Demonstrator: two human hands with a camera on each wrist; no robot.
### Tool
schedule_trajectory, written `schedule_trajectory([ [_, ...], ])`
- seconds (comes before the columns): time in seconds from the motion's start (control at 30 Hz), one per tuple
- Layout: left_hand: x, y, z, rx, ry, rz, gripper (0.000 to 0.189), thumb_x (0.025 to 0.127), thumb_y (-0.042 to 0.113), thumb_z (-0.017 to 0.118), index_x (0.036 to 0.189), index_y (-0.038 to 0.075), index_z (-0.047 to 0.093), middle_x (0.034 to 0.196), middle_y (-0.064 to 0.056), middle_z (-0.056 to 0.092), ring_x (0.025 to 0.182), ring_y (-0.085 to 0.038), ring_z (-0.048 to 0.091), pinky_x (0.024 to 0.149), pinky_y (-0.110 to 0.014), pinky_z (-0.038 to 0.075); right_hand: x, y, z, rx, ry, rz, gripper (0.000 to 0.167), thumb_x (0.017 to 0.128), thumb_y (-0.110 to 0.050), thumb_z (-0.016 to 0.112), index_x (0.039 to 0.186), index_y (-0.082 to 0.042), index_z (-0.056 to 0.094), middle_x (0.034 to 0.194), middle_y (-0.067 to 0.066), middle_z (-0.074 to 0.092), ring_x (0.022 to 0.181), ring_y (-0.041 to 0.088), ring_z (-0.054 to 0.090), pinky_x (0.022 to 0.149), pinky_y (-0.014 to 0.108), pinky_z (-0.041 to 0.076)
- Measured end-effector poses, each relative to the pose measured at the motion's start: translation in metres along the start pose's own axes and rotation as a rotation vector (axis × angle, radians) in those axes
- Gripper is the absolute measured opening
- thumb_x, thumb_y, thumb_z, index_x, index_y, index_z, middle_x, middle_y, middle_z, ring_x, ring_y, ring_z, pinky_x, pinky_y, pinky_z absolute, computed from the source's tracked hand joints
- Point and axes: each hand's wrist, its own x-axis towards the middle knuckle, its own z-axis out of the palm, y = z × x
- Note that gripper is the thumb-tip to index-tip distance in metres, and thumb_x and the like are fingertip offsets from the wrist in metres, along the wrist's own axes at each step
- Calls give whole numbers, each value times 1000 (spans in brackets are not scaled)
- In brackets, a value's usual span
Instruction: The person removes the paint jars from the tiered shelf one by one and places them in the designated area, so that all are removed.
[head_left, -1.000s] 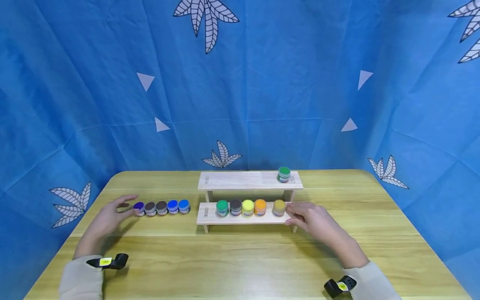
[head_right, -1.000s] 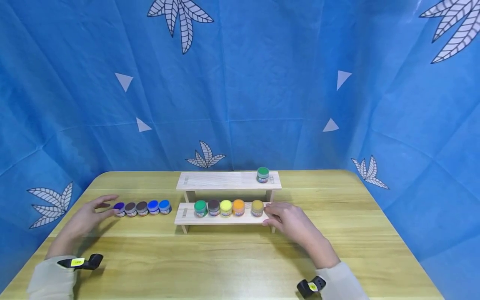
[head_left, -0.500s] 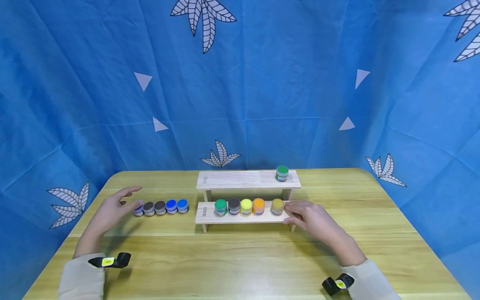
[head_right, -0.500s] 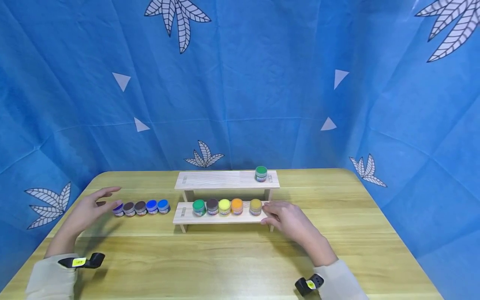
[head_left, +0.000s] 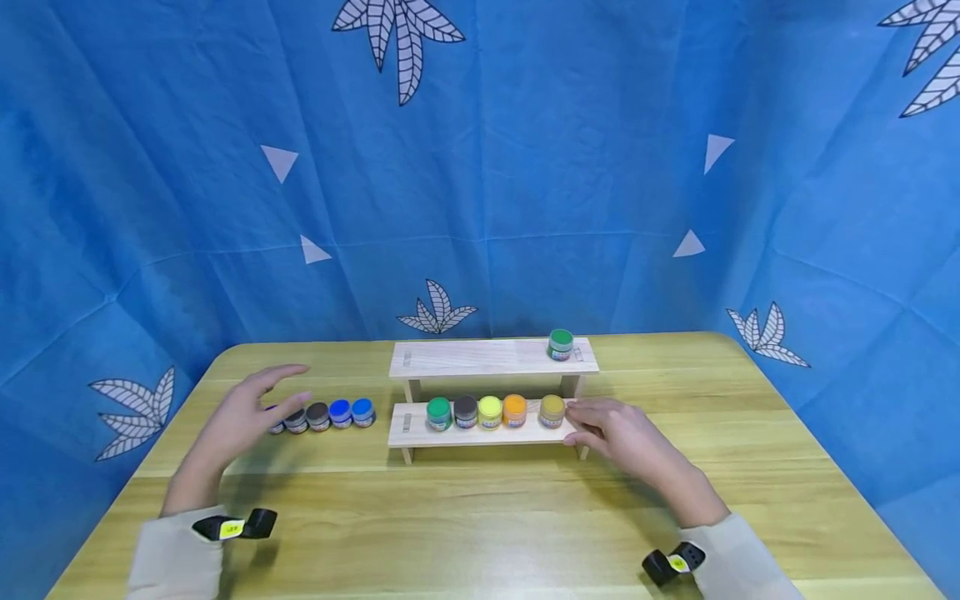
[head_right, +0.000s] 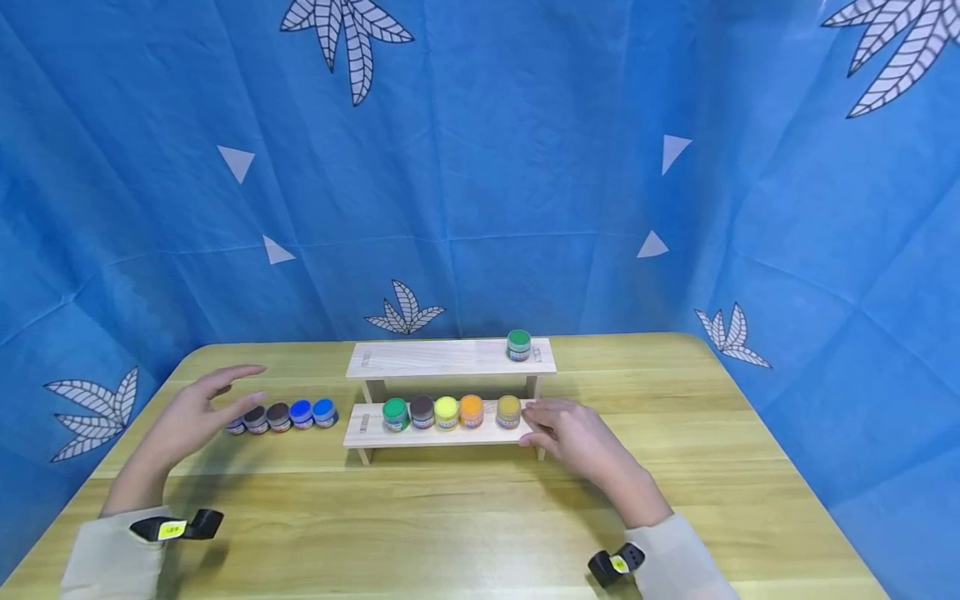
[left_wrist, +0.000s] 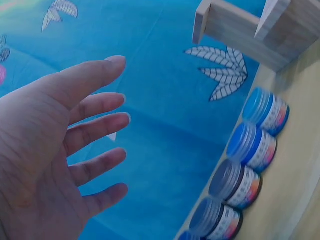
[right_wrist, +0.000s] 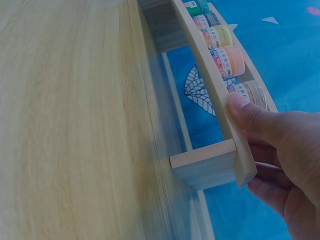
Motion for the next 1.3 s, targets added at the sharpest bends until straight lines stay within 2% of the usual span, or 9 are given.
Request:
schedule_trajectory([
  [0.23,9,24,9,3,-25,62,52,96,41,62,139,11,55,142,-18,49,132,-43,40,102,-64,34,1,0,-1,-2,-5,-9,45,83,-30,77,119,-4,71,119,10,68,111,29,63,92,45,51],
  [0.37,19,43,14,30,-35,95,54,96,44,61,138,12,56,140,-17,51,131,-42,42,103,-63,33,1,0,0,-2,-11,-3,45,83,-31,77,119,-5,71,120,10,68,112,29,63,92,46,51],
  [0.53,34,68,18,58,-41,102,60,93,52,60,138,13,56,140,-14,53,132,-39,42,104,-62,34,1,0,1,2,-16,6,46,83,-31,77,119,-5,71,120,10,68,112,29,63,92,46,51],
  [0.83,58,109,29,59,-69,147,59,91,56,61,137,19,58,141,-8,52,135,-34,39,105,-62,34,1,0,-1,0,2,3,45,81,-31,78,117,-5,72,119,10,68,111,29,63,92,46,51],
  [1.1,73,135,43,48,-79,194,52,93,49,63,136,19,60,141,-7,53,134,-31,41,106,-58,34,2,-1,-2,-10,12,-4,45,81,-30,79,117,-5,72,118,10,69,111,29,64,92,45,52],
  [1.3,86,151,58,65,-112,242,50,94,46,63,136,19,59,140,-8,55,133,-32,42,108,-56,33,1,0,0,-1,13,-3,44,81,-30,79,117,-5,72,118,10,69,111,29,64,92,45,52],
])
